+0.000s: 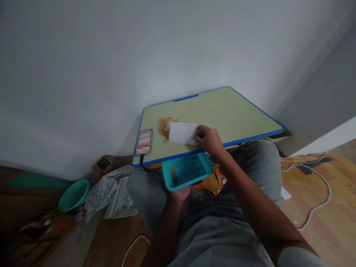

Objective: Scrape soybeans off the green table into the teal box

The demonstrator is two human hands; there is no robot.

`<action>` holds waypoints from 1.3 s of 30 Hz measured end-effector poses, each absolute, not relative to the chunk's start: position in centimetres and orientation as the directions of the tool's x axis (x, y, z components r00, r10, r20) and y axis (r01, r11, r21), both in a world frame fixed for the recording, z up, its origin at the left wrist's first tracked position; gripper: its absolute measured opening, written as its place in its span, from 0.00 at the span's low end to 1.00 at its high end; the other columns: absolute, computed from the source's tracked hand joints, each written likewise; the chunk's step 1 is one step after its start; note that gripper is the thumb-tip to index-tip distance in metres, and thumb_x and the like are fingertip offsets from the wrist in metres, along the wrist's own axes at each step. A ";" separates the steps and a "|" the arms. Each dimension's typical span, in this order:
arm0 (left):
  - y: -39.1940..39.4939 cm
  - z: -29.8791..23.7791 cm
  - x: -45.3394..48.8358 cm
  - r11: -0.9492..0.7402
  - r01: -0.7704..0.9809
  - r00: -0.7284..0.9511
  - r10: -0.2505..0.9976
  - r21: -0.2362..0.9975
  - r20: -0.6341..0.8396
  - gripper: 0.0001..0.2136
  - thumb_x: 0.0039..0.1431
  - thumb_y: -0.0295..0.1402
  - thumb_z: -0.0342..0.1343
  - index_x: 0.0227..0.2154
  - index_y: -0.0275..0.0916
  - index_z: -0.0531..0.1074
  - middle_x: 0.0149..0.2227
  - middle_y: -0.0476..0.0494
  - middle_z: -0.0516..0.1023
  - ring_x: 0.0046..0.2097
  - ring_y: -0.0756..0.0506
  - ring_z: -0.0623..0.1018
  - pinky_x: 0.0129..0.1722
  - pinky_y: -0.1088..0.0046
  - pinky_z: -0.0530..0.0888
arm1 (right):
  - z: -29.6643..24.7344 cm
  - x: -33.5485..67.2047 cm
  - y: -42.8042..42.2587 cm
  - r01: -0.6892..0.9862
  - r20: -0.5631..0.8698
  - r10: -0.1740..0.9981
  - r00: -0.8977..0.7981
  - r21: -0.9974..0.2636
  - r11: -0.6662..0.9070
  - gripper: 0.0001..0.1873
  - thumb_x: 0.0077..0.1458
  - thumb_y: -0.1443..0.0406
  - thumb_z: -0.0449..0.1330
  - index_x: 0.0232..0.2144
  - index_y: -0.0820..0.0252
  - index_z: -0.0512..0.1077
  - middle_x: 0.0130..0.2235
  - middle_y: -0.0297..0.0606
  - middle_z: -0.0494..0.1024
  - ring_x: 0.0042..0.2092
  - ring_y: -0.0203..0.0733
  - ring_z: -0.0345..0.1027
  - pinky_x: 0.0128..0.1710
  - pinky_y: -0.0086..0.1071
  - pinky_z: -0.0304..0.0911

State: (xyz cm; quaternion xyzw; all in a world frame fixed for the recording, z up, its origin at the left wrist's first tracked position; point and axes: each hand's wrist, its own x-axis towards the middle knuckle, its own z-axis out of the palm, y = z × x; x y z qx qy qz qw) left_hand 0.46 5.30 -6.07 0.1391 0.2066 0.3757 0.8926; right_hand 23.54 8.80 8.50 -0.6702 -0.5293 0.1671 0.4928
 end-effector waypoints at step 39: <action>4.7 -3.3 0.6 0.683 -0.587 0.627 0.723 0.434 -0.290 0.41 0.70 0.63 0.38 0.74 0.41 0.64 0.78 0.28 0.62 0.77 0.21 0.61 0.71 0.27 0.61 | 7.6 28.0 11.1 0.028 0.163 0.851 0.499 -0.985 0.172 0.14 0.39 0.61 0.69 0.32 0.56 0.73 0.29 0.33 0.79 0.29 0.41 0.72 0.28 0.32 0.68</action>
